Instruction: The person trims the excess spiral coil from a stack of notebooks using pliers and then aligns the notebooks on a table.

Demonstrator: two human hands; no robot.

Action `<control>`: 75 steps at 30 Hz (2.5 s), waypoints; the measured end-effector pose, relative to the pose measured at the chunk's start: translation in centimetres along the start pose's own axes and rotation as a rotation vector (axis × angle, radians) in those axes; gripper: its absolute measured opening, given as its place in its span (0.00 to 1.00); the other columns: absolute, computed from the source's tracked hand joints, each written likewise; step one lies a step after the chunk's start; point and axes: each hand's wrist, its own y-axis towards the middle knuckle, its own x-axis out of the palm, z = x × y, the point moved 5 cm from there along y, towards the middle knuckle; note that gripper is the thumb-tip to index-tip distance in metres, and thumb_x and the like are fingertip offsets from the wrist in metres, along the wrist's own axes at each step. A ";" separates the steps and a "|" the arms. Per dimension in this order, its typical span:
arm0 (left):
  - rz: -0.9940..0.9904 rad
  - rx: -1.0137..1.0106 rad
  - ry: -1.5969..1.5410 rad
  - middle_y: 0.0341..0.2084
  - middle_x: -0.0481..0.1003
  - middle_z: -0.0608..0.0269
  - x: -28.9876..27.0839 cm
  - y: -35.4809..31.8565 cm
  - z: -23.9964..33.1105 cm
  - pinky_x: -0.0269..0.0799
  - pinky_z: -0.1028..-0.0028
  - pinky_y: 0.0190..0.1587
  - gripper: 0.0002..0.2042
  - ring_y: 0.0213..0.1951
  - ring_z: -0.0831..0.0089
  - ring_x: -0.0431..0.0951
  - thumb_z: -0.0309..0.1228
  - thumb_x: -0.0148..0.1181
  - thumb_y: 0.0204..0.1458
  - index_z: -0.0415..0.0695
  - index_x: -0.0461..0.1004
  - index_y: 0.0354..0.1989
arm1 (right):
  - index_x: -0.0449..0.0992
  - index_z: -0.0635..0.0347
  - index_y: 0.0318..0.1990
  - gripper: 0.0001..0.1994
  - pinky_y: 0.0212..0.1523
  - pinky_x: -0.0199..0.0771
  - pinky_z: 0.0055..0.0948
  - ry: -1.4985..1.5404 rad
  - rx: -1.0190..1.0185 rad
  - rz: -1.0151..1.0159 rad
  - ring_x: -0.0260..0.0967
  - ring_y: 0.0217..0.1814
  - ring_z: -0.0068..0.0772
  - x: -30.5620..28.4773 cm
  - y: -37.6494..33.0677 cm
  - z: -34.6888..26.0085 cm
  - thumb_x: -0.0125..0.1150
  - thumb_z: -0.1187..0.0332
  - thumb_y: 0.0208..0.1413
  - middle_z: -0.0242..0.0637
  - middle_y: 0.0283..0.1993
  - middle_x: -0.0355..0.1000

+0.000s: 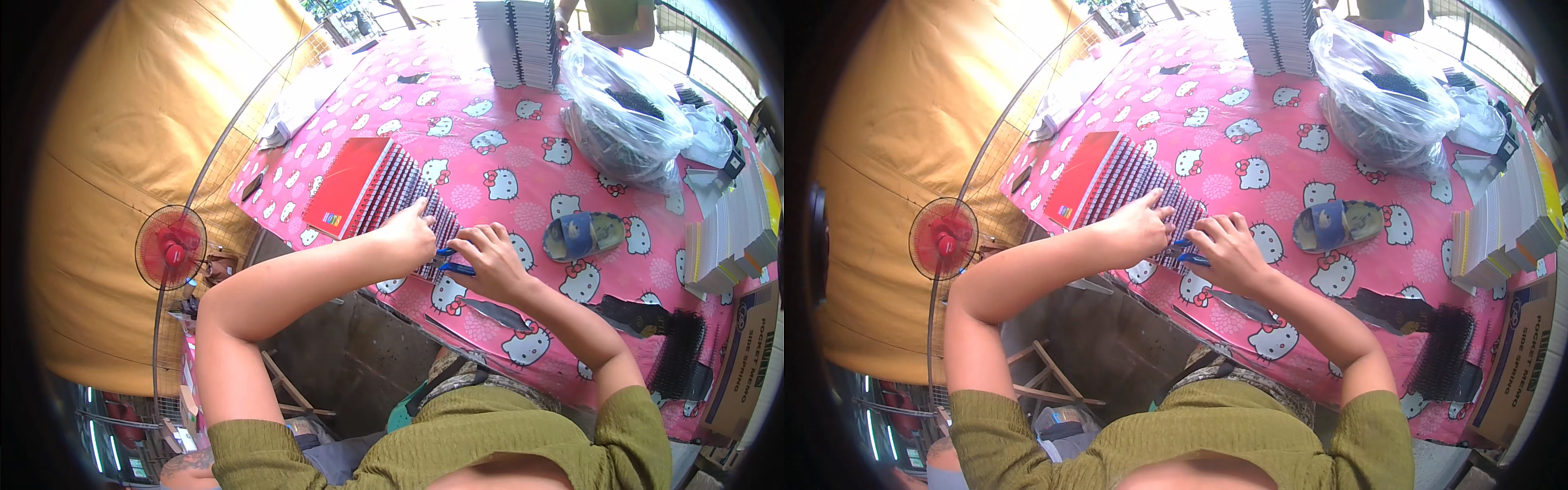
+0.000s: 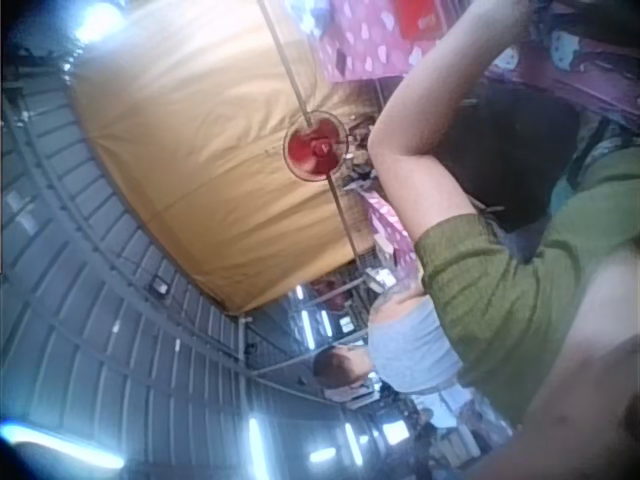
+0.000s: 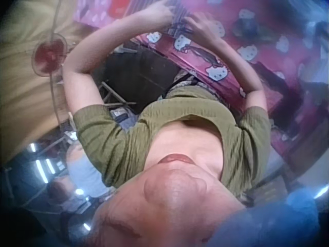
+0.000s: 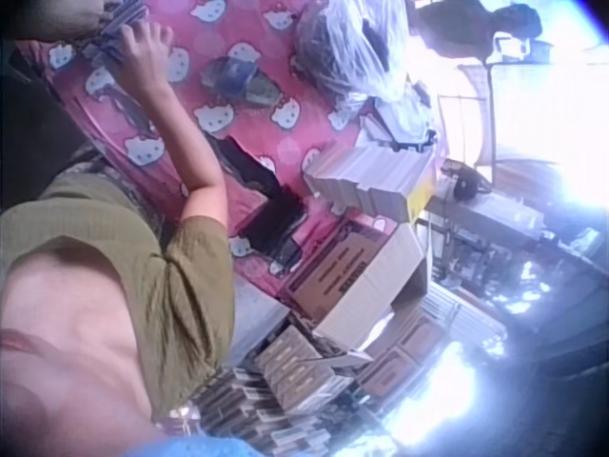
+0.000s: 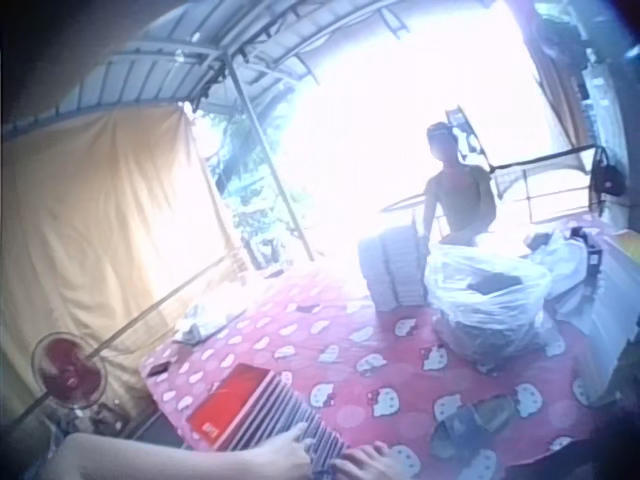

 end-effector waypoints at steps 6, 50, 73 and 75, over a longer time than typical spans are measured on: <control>-0.006 0.005 -0.072 0.53 0.73 0.60 -0.7 -0.1 0.1 0.47 0.55 0.68 0.12 0.63 0.63 0.63 0.31 0.57 0.48 0.45 0.80 0.41 | 0.72 0.54 0.44 0.22 0.50 0.60 0.40 0.036 -0.006 -0.068 0.65 0.47 0.37 0.3 0.7 -0.4 0.68 0.56 0.42 0.36 0.45 0.68; 0.130 -0.004 -0.011 0.44 0.78 0.57 -0.4 -0.1 1.0 0.54 0.57 0.61 0.13 0.57 0.59 0.70 0.36 0.57 0.50 0.48 0.80 0.41 | 0.68 0.64 0.54 0.19 0.41 0.70 0.24 1.074 0.695 0.254 0.69 0.39 0.20 -14.9 -4.2 7.8 0.61 0.66 0.58 0.33 0.42 0.71; 0.062 -0.048 -0.009 0.65 0.58 0.61 0.4 0.1 0.9 0.50 0.57 0.64 0.22 0.63 0.61 0.62 0.36 0.55 0.51 0.48 0.71 0.56 | 0.72 0.60 0.47 0.19 0.42 0.71 0.34 0.347 0.478 -0.202 0.71 0.41 0.40 -2.6 -5.3 1.0 0.68 0.63 0.50 0.43 0.40 0.69; 0.001 -0.045 -0.002 0.67 0.56 0.63 -0.1 0.0 1.0 0.47 0.56 0.65 0.23 0.66 0.61 0.58 0.37 0.54 0.53 0.48 0.69 0.59 | 0.72 0.59 0.47 0.20 0.43 0.70 0.36 0.322 0.423 -0.197 0.70 0.42 0.43 -2.1 -4.2 0.2 0.69 0.63 0.47 0.43 0.41 0.69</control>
